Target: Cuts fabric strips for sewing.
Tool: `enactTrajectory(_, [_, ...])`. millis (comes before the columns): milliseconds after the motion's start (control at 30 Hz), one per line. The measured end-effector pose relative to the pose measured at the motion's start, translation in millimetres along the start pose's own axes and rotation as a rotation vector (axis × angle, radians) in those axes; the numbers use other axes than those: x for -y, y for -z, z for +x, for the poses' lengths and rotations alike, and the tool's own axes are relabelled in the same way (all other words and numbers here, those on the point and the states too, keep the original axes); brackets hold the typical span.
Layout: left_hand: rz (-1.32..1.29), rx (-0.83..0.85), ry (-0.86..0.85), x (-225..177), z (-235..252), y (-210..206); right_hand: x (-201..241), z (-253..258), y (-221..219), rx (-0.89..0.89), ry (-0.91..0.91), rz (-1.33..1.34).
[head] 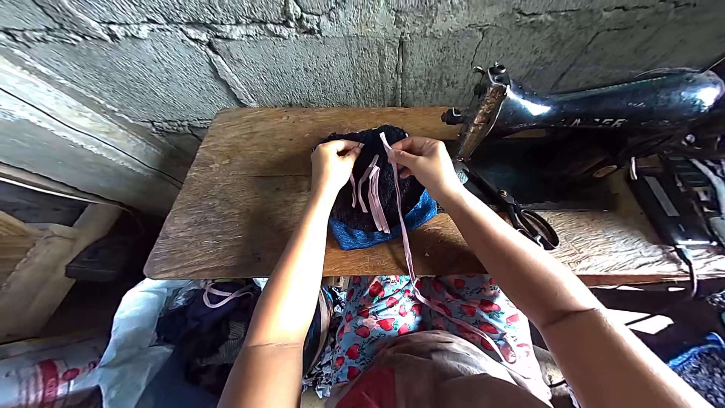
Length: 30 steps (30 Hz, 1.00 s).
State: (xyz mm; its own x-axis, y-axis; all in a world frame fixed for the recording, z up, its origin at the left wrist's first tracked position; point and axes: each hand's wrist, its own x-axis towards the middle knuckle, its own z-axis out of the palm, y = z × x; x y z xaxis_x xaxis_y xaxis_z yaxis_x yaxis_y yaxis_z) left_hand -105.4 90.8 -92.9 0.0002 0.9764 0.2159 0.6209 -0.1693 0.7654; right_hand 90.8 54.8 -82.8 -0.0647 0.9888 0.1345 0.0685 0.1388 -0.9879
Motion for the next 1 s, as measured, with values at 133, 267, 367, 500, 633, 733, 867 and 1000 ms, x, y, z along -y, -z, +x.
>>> enactTrajectory(133, [-0.556, 0.014, 0.108, -36, -2, -13, -8, 2, -7, -0.054, 0.116, 0.192])
enactTrajectory(267, [-0.658, 0.05, -0.127, -60, -14, -31, -10, 1, -6, -0.088, 0.231, 0.197])
enactTrajectory(367, [-0.57, 0.046, -0.308, -57, -20, -38, -9, 0, 1, -0.065, 0.262, 0.211])
enactTrajectory(500, [-0.679, 0.057, -0.225, -54, -27, -38, -12, -9, -4, -0.022, 0.262, 0.21])
enactTrajectory(633, [-0.772, 0.107, -0.224, -54, -34, -42, -13, -17, -9, -0.039, 0.273, 0.175])
enactTrajectory(733, [-0.825, 0.132, -0.147, -57, -38, -42, -14, -16, -11, -0.074, 0.254, 0.191])
enactTrajectory(867, [-0.817, 0.115, -0.152, -53, -35, -47, -16, -17, -13, -0.076, 0.28, 0.141])
enactTrajectory(1000, [-0.82, 0.111, -0.139, -55, -35, -44, -17, -17, -15, -0.058, 0.324, 0.116])
